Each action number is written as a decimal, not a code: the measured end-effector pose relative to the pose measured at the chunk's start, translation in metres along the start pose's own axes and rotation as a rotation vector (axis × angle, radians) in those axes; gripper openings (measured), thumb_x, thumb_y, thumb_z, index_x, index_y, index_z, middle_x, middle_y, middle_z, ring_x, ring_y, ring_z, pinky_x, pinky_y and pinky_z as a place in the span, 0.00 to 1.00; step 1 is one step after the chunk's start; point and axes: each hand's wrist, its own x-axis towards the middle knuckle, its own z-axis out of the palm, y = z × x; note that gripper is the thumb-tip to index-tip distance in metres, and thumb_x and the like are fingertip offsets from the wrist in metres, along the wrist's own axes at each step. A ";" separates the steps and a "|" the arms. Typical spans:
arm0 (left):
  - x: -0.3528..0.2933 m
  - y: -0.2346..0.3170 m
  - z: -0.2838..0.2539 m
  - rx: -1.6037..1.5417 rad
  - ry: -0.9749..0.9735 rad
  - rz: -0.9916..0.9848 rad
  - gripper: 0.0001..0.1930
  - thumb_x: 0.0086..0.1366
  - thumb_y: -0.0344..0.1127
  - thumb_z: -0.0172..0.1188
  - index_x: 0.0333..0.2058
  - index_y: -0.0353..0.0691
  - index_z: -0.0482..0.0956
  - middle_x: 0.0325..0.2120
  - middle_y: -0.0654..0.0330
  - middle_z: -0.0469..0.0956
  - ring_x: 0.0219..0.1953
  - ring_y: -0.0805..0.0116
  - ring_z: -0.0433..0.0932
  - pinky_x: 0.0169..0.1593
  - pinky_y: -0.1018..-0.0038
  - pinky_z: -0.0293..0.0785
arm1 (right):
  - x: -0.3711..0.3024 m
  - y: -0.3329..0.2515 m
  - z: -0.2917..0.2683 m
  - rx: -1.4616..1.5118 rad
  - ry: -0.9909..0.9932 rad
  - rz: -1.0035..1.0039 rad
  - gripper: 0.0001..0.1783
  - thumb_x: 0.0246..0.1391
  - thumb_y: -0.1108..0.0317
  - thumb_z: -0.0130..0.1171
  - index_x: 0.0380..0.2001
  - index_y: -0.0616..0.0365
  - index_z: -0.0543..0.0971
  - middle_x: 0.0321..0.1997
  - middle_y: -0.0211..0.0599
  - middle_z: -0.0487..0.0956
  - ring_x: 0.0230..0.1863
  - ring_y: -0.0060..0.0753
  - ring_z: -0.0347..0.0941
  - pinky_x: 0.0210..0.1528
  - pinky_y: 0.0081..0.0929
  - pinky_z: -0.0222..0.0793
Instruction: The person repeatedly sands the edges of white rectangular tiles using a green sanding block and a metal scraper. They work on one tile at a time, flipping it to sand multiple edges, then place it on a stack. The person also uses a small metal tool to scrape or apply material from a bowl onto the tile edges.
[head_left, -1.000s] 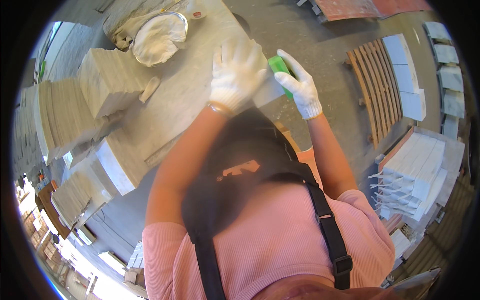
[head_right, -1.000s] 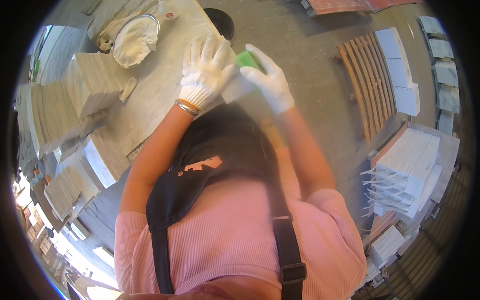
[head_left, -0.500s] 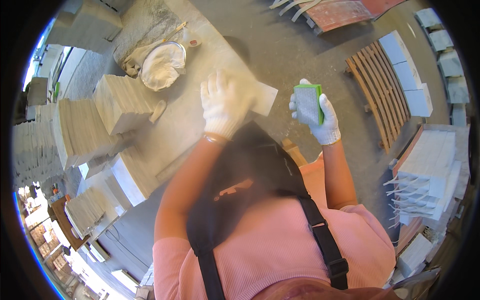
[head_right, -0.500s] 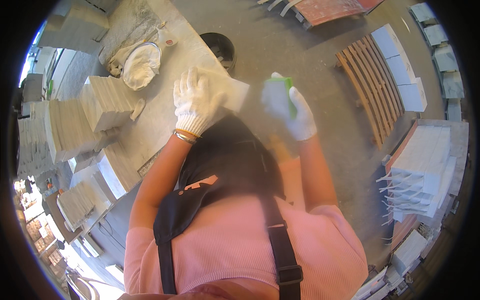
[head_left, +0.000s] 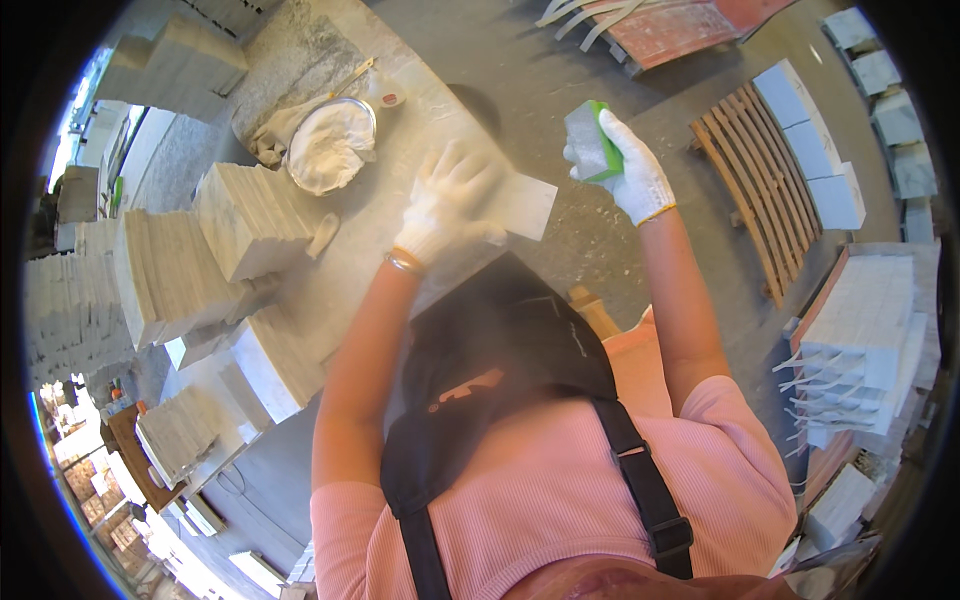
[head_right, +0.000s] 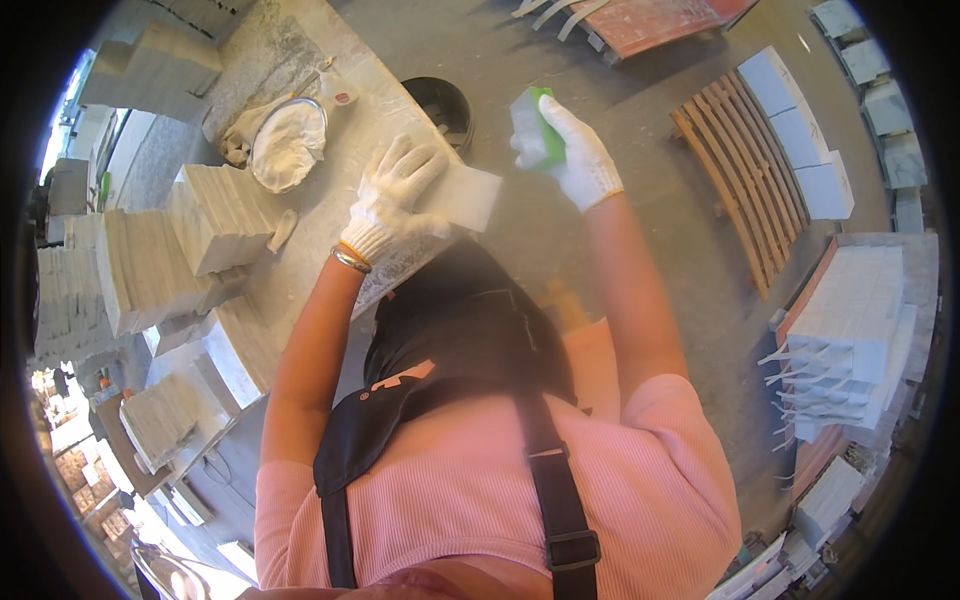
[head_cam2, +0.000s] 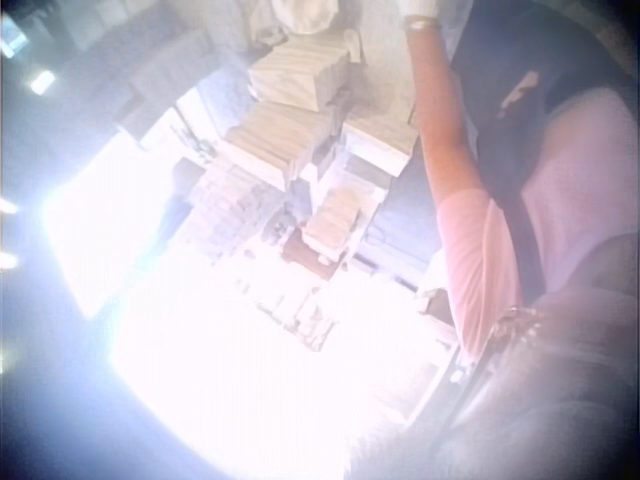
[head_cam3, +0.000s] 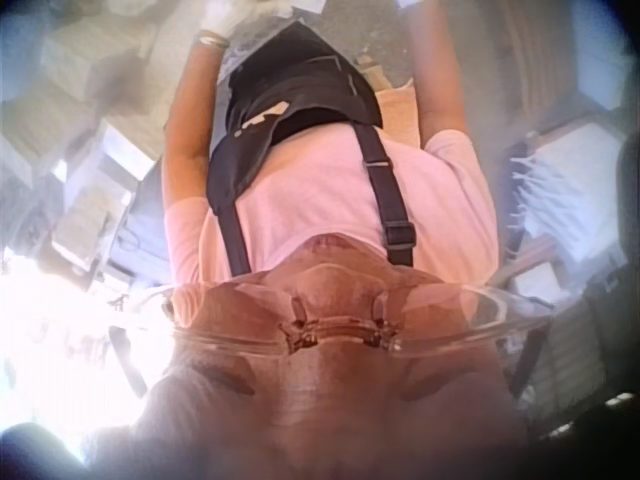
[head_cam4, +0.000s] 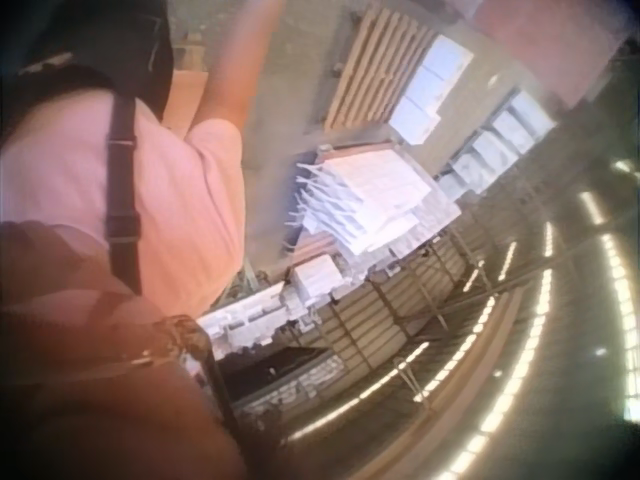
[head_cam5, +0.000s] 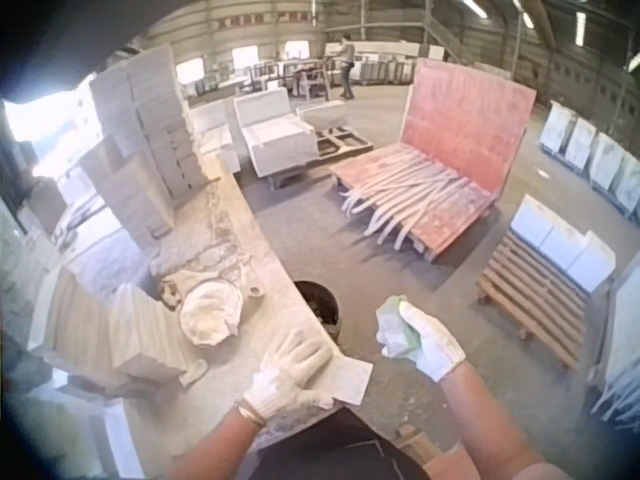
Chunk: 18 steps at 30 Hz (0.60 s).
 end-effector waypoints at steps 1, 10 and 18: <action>-0.001 0.001 -0.001 -0.027 -0.005 -0.022 0.43 0.39 0.57 0.74 0.56 0.44 0.79 0.57 0.55 0.75 0.67 0.48 0.64 0.68 0.48 0.59 | 0.001 -0.001 -0.002 0.025 -0.097 -0.008 0.30 0.68 0.47 0.56 0.60 0.61 0.75 0.54 0.47 0.82 0.51 0.45 0.82 0.45 0.42 0.81; -0.010 0.017 -0.001 -0.066 0.115 -0.110 0.39 0.39 0.52 0.75 0.52 0.42 0.80 0.56 0.54 0.76 0.65 0.49 0.67 0.67 0.50 0.61 | -0.030 0.042 0.001 0.087 -0.347 0.103 0.37 0.69 0.43 0.51 0.68 0.63 0.68 0.64 0.52 0.76 0.59 0.48 0.78 0.55 0.49 0.79; -0.013 0.026 -0.003 -0.091 0.157 -0.153 0.39 0.39 0.53 0.75 0.53 0.41 0.80 0.55 0.53 0.76 0.63 0.47 0.68 0.66 0.50 0.62 | -0.077 0.058 -0.056 0.210 -0.293 0.234 0.46 0.61 0.35 0.56 0.69 0.61 0.66 0.59 0.51 0.77 0.53 0.47 0.79 0.47 0.42 0.81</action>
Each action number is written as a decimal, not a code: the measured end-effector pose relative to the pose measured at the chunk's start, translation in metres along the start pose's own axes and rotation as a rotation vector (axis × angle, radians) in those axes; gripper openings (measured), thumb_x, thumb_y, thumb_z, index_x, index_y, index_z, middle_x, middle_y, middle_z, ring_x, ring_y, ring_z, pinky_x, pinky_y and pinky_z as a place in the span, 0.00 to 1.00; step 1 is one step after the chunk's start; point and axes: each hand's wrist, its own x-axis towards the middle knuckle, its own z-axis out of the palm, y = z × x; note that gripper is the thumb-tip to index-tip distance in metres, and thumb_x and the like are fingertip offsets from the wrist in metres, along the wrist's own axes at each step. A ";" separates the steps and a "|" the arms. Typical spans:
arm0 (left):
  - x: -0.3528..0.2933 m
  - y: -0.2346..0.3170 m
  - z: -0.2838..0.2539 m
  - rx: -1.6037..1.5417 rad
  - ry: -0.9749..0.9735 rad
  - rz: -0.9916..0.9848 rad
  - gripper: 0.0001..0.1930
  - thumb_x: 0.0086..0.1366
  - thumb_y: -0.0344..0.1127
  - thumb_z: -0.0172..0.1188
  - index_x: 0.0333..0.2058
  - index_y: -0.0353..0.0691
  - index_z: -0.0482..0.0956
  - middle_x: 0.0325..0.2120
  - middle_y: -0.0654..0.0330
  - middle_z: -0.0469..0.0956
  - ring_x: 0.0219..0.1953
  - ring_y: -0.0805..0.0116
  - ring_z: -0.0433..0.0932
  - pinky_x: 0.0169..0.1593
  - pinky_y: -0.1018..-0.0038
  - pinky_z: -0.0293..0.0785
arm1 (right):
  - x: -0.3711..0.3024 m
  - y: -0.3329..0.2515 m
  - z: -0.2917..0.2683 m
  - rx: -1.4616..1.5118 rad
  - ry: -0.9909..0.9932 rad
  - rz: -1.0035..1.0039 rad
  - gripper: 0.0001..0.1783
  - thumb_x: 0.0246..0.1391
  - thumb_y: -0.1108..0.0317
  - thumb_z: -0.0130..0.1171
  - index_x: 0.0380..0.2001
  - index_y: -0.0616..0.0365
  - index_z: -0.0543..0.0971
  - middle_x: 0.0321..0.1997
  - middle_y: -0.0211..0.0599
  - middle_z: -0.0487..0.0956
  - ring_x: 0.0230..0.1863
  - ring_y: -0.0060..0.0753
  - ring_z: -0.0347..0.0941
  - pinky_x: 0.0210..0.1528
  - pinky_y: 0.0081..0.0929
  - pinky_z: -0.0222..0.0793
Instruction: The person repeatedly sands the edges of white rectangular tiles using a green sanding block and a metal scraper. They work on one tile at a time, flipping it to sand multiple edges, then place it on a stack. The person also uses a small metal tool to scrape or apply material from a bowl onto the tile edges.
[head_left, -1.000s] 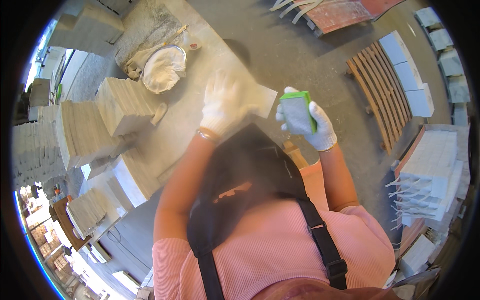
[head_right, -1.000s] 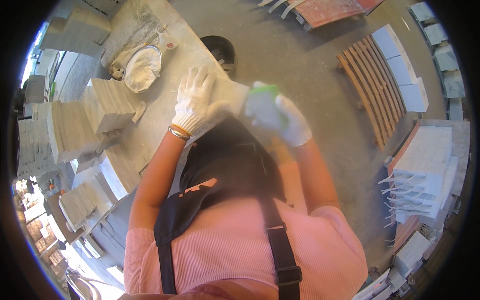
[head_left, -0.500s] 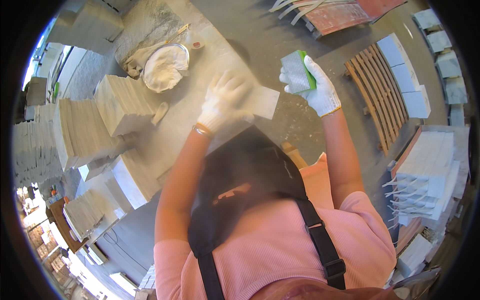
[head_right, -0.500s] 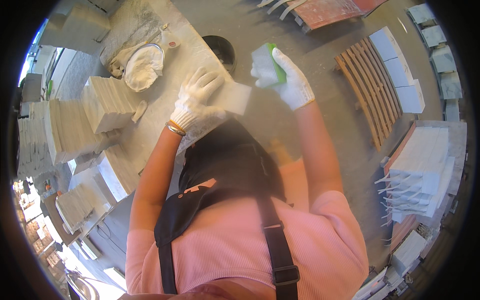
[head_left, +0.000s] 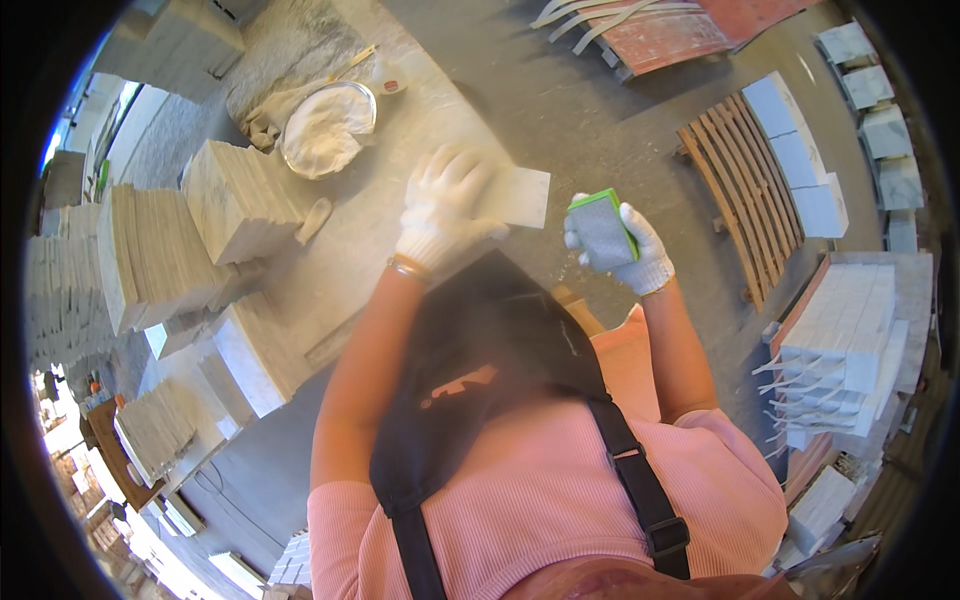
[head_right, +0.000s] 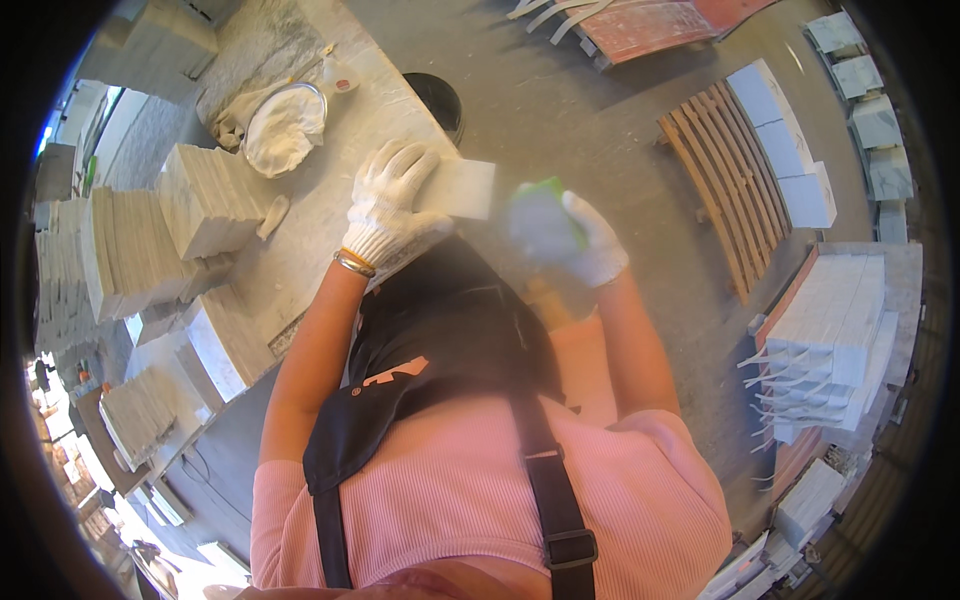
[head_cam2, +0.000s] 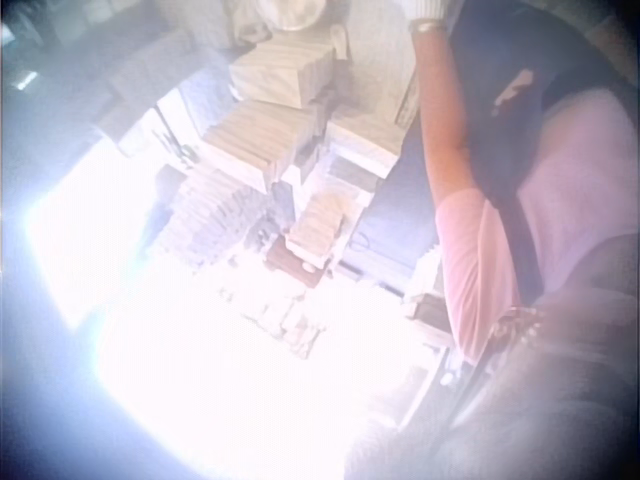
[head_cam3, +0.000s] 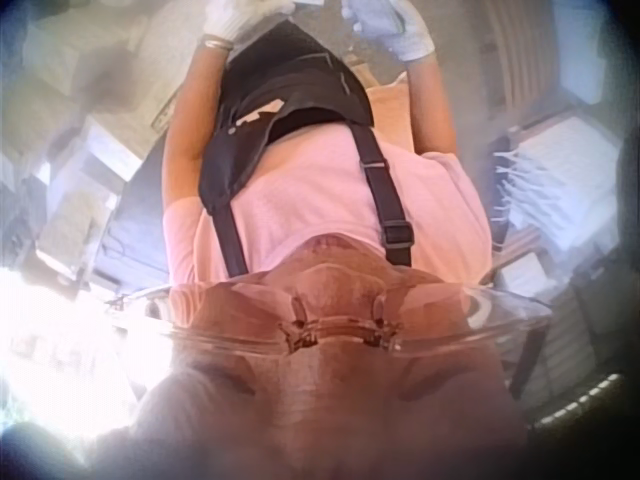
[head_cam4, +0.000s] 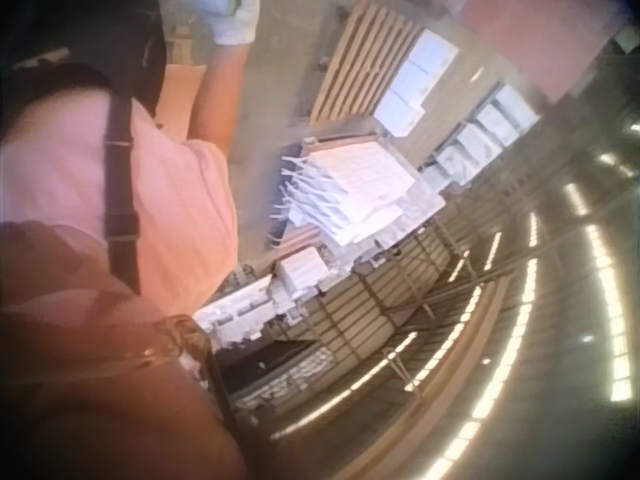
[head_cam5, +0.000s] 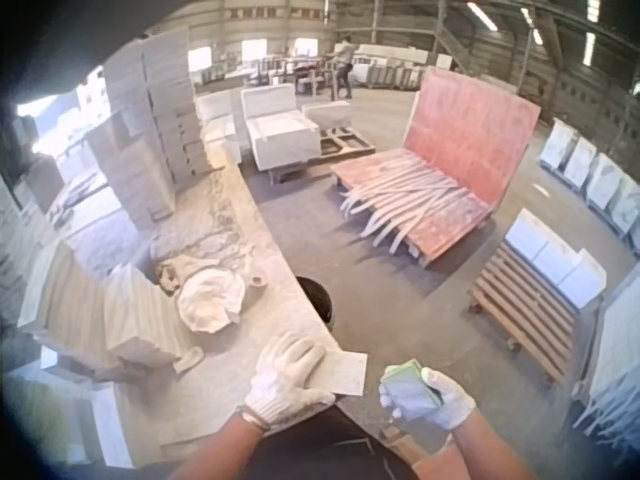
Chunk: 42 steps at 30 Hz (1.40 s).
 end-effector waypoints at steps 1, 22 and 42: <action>0.001 0.002 -0.001 0.017 -0.003 -0.001 0.40 0.39 0.53 0.74 0.53 0.41 0.80 0.56 0.53 0.76 0.64 0.47 0.68 0.66 0.50 0.63 | 0.002 0.000 -0.004 0.019 -0.013 -0.056 0.47 0.61 0.35 0.56 0.70 0.61 0.65 0.60 0.51 0.77 0.53 0.48 0.79 0.47 0.42 0.81; -0.011 0.026 -0.008 -0.170 0.035 -0.085 0.40 0.38 0.43 0.78 0.55 0.40 0.79 0.51 0.47 0.76 0.54 0.43 0.74 0.57 0.53 0.73 | 0.051 -0.004 0.036 0.327 -0.397 -0.207 0.55 0.53 0.35 0.68 0.70 0.64 0.59 0.61 0.55 0.72 0.56 0.54 0.76 0.53 0.48 0.81; -0.138 0.027 -0.079 -0.969 0.481 -0.509 0.57 0.31 0.35 0.84 0.66 0.34 0.70 0.62 0.54 0.72 0.67 0.63 0.68 0.71 0.66 0.61 | 0.069 -0.013 0.161 -0.763 -0.035 -0.231 0.30 0.64 0.58 0.63 0.65 0.62 0.74 0.55 0.39 0.81 0.54 0.31 0.78 0.55 0.31 0.74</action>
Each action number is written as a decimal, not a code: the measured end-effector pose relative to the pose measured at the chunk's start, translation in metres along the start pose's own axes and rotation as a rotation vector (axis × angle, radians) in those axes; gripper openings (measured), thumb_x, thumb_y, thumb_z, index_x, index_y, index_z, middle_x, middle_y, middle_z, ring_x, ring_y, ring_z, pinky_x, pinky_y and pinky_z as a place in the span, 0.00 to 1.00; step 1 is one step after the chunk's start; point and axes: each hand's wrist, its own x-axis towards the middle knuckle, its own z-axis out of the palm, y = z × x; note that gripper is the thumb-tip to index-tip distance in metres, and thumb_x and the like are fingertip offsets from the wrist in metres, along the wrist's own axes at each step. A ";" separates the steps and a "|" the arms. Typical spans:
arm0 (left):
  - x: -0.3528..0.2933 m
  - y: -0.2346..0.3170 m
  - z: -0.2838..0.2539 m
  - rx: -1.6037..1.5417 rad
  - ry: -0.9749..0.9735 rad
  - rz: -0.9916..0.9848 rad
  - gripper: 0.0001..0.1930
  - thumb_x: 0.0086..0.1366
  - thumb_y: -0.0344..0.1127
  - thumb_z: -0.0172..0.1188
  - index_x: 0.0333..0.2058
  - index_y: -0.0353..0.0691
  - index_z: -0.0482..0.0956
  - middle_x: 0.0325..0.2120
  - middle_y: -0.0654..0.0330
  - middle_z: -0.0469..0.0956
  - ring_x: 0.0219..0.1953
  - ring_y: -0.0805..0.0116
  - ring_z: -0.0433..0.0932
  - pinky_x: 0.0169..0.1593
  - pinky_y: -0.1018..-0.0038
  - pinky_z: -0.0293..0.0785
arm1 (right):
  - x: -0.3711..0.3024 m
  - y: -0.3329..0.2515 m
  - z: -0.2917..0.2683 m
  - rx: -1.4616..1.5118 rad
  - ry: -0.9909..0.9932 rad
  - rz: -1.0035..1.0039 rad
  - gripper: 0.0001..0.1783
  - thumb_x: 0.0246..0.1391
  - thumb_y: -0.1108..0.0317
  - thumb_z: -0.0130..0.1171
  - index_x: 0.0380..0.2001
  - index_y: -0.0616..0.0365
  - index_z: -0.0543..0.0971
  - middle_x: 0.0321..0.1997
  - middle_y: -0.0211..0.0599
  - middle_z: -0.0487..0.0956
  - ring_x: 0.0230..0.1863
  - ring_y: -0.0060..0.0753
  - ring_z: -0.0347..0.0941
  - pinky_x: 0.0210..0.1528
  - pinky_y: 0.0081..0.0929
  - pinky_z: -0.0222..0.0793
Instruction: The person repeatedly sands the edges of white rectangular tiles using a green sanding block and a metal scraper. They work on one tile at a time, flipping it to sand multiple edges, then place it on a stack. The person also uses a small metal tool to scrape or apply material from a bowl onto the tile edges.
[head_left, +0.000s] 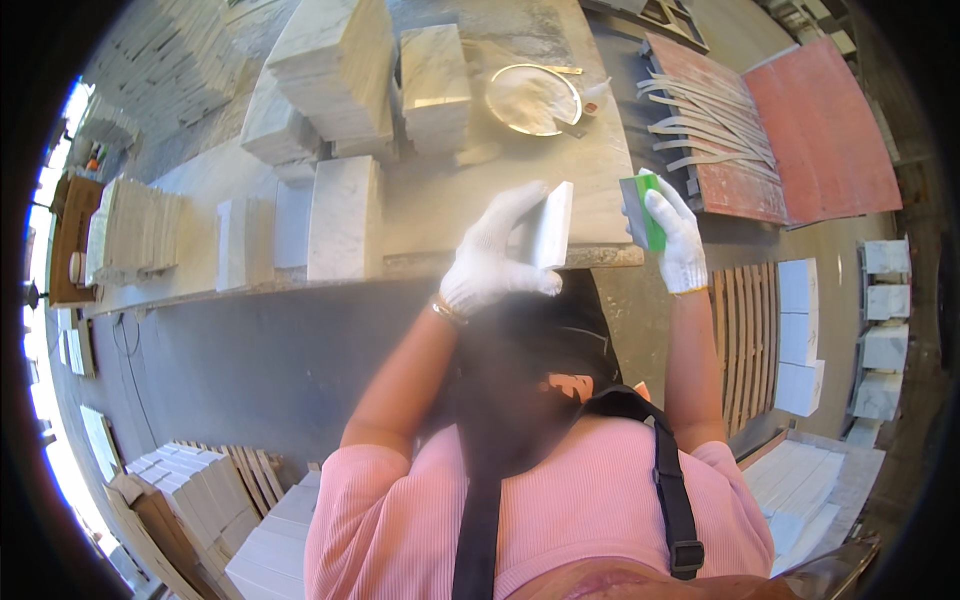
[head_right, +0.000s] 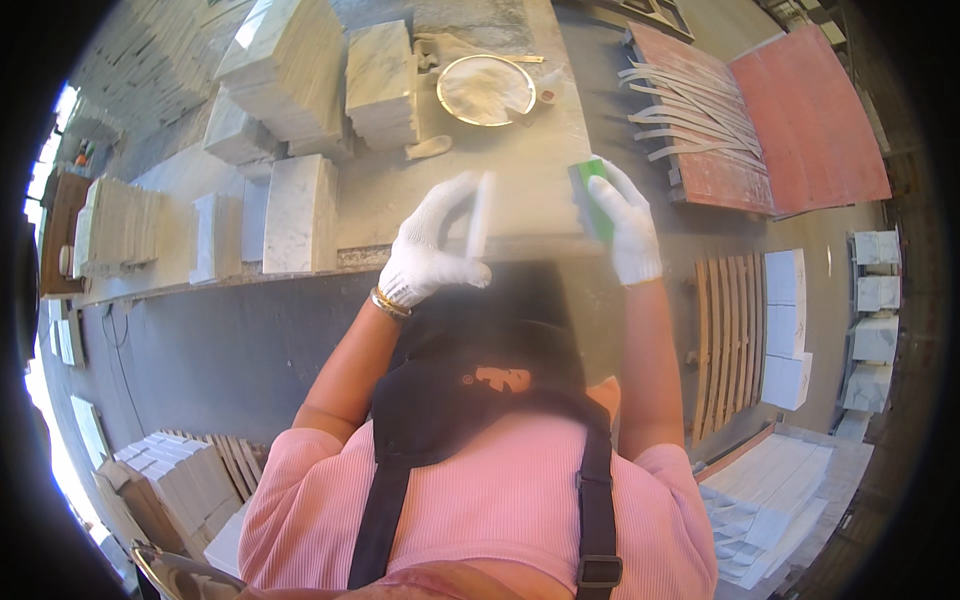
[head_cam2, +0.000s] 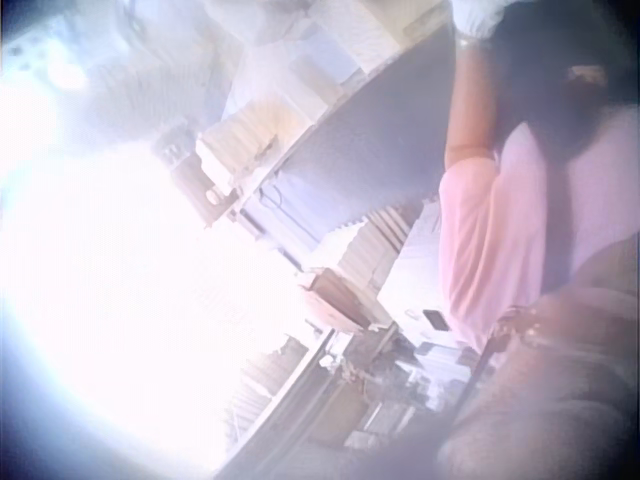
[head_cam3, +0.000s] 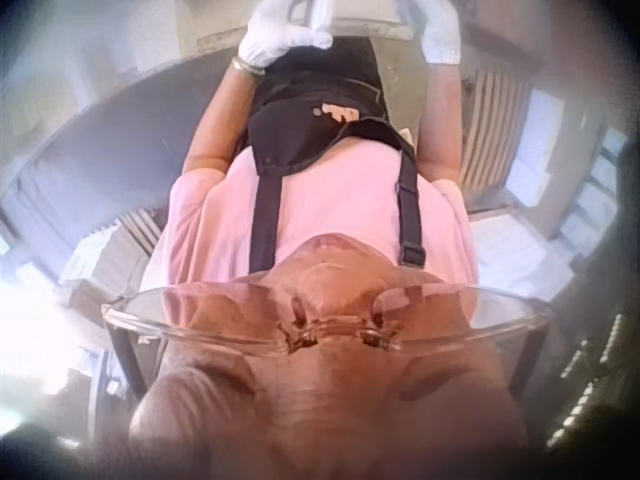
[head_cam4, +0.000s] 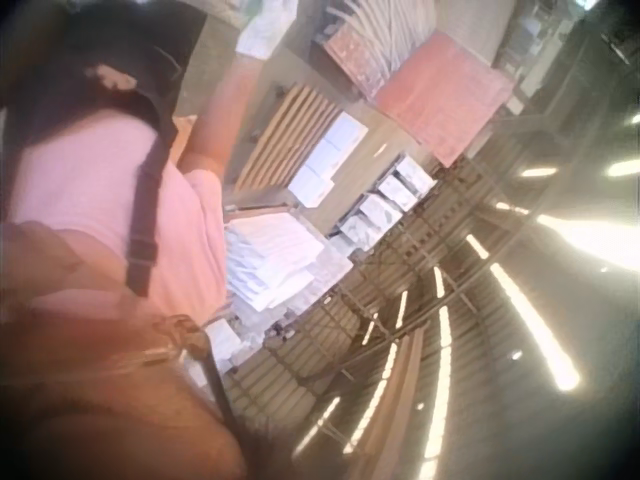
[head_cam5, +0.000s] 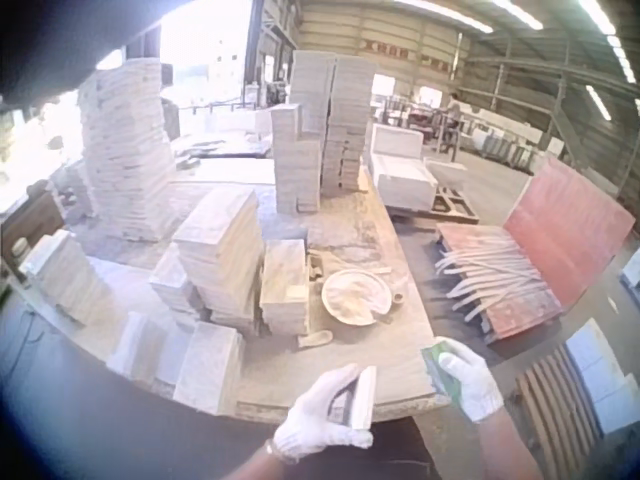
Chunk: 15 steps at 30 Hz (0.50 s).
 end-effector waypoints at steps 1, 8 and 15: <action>-0.003 -0.001 -0.004 -0.061 -0.015 -0.030 0.59 0.32 0.37 0.85 0.67 0.34 0.68 0.64 0.53 0.70 0.69 0.61 0.66 0.72 0.65 0.59 | 0.010 0.004 0.008 -0.119 0.053 -0.007 0.31 0.64 0.57 0.64 0.64 0.63 0.74 0.56 0.39 0.81 0.56 0.31 0.77 0.56 0.31 0.73; -0.017 -0.003 -0.023 -0.294 -0.003 -0.153 0.63 0.33 0.40 0.88 0.69 0.31 0.63 0.68 0.50 0.66 0.72 0.57 0.63 0.75 0.63 0.56 | 0.066 0.040 0.049 -0.842 0.199 -0.252 0.43 0.55 0.40 0.66 0.64 0.59 0.75 0.63 0.52 0.78 0.64 0.47 0.74 0.65 0.35 0.67; -0.015 -0.009 -0.025 -0.332 -0.001 -0.181 0.58 0.37 0.43 0.85 0.68 0.34 0.66 0.67 0.50 0.67 0.70 0.57 0.65 0.73 0.62 0.59 | 0.059 0.035 0.067 -1.080 0.150 -0.335 0.42 0.58 0.39 0.63 0.66 0.58 0.73 0.65 0.51 0.76 0.64 0.43 0.74 0.65 0.34 0.67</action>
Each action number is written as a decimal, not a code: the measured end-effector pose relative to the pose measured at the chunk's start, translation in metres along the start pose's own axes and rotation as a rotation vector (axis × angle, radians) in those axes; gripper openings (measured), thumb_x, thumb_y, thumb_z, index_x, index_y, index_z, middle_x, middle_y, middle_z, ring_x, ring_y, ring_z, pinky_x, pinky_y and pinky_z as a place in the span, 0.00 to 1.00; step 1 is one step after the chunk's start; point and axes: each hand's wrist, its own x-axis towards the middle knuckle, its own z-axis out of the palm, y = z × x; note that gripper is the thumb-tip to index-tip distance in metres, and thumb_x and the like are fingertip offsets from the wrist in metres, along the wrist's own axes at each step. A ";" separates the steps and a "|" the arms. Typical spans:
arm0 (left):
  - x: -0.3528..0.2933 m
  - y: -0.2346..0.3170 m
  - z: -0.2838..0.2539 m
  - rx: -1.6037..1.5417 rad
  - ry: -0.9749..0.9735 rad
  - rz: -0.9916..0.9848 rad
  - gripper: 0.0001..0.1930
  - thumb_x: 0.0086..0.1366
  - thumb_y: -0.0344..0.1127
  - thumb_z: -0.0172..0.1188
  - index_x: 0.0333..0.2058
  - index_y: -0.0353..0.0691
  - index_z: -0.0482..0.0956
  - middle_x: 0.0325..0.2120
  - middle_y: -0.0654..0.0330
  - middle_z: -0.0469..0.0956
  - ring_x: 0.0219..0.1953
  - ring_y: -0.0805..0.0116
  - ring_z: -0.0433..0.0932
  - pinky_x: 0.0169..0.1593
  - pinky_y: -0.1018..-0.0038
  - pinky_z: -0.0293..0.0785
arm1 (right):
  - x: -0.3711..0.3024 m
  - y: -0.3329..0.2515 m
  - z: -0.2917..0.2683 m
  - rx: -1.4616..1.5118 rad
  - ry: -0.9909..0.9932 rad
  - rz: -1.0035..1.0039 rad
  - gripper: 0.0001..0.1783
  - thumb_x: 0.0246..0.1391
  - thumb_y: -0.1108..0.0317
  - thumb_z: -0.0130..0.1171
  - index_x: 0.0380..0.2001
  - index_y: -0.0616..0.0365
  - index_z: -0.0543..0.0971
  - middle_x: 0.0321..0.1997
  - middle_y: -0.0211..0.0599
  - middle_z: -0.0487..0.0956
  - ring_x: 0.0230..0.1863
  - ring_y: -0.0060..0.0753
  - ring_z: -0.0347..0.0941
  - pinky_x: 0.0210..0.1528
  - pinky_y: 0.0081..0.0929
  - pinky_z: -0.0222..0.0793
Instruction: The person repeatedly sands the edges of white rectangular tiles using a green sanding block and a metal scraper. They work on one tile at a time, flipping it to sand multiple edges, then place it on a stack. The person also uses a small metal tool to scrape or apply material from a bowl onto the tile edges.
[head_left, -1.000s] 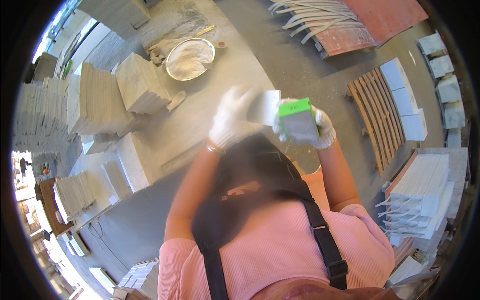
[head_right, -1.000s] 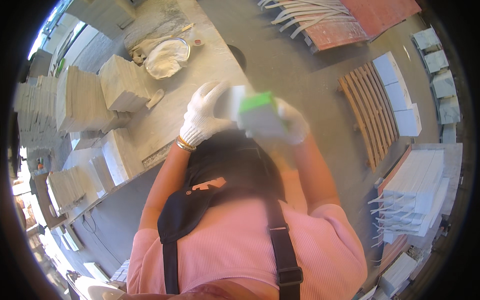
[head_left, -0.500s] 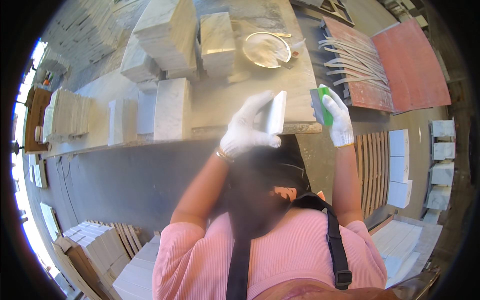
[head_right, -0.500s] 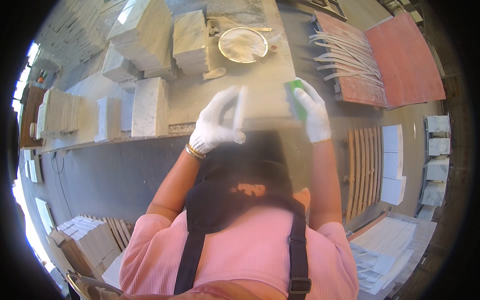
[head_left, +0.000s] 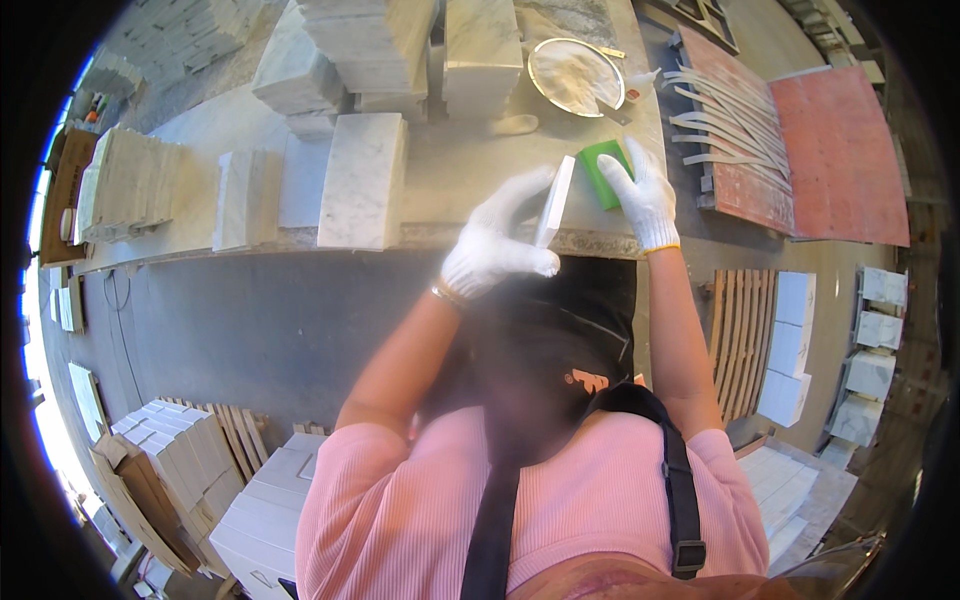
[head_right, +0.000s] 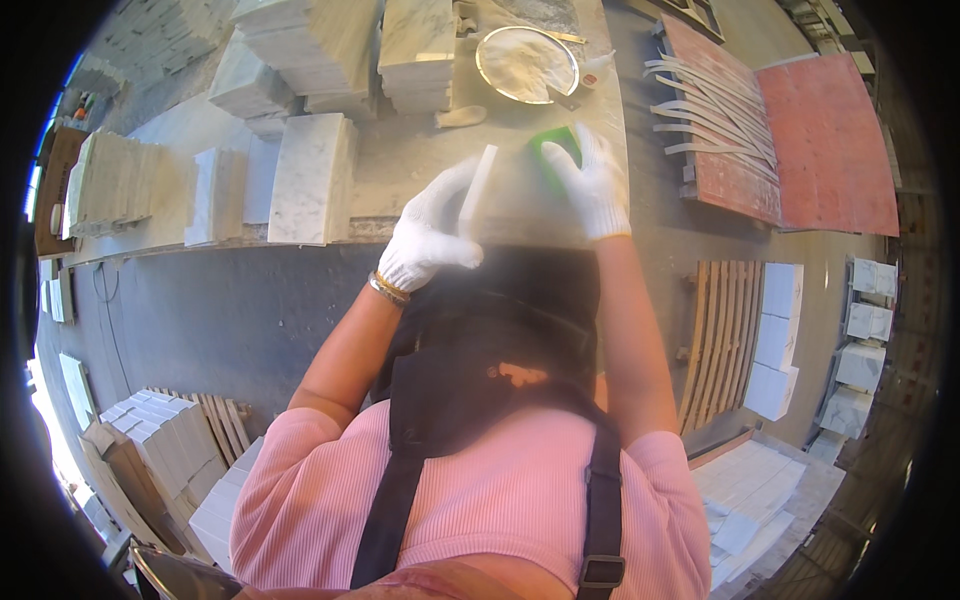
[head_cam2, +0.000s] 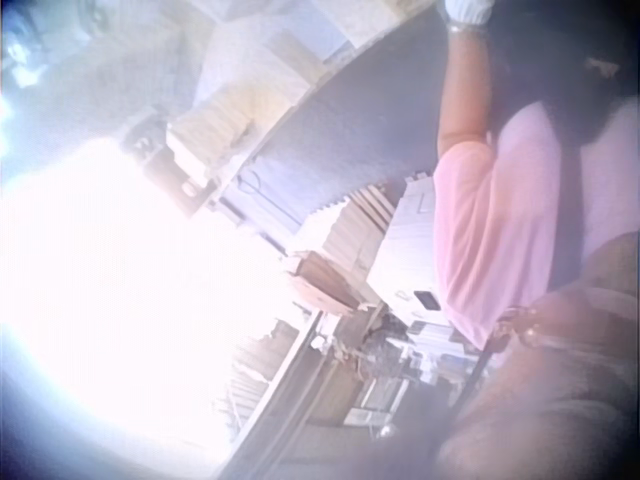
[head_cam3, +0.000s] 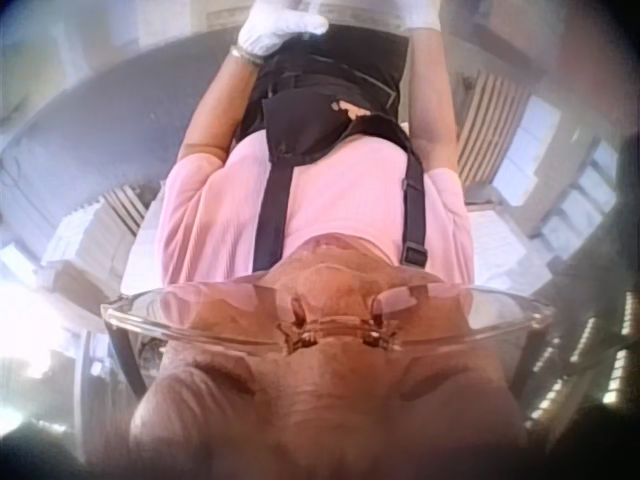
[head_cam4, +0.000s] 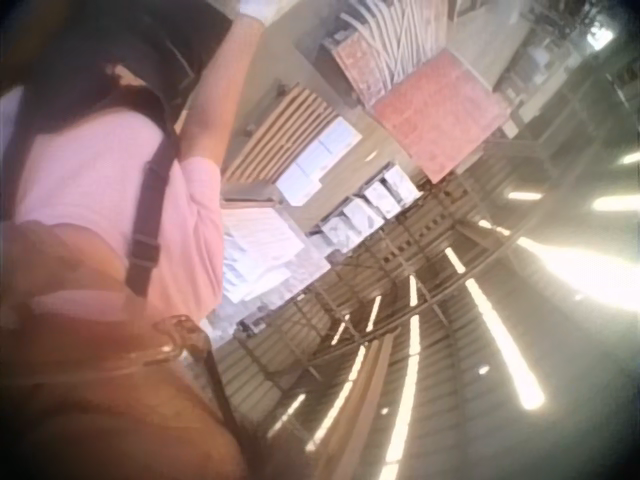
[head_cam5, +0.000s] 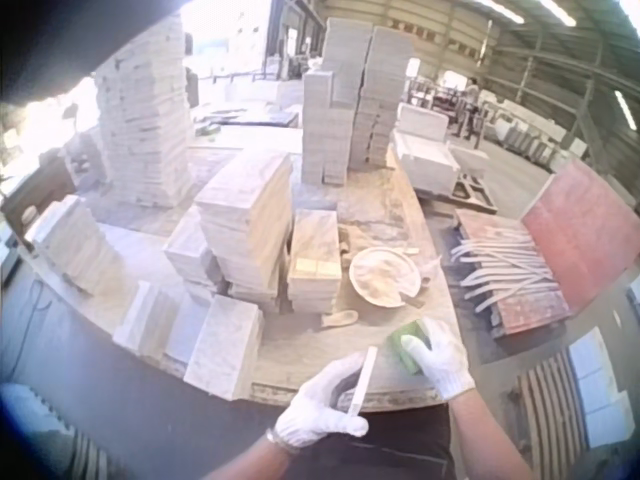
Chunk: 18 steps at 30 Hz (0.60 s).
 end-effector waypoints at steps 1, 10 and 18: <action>0.001 0.000 0.001 0.008 0.005 -0.025 0.57 0.38 0.45 0.85 0.68 0.35 0.67 0.66 0.50 0.68 0.70 0.57 0.65 0.72 0.62 0.60 | -0.005 -0.006 -0.007 0.066 0.026 -0.023 0.40 0.60 0.41 0.62 0.66 0.58 0.73 0.65 0.50 0.76 0.65 0.42 0.73 0.65 0.33 0.67; 0.011 0.018 0.048 1.061 0.337 -0.011 0.50 0.36 0.54 0.81 0.61 0.44 0.75 0.55 0.49 0.74 0.59 0.48 0.74 0.62 0.59 0.72 | -0.079 -0.055 -0.045 1.032 -0.323 0.176 0.40 0.63 0.61 0.65 0.72 0.68 0.62 0.76 0.50 0.64 0.76 0.38 0.56 0.76 0.34 0.52; 0.005 0.016 0.053 0.791 0.185 -0.083 0.38 0.53 0.53 0.75 0.59 0.39 0.77 0.50 0.50 0.79 0.52 0.59 0.78 0.55 0.65 0.75 | -0.071 -0.033 -0.044 1.110 -0.217 0.298 0.25 0.60 0.74 0.60 0.61 0.68 0.76 0.53 0.41 0.83 0.53 0.26 0.78 0.60 0.25 0.70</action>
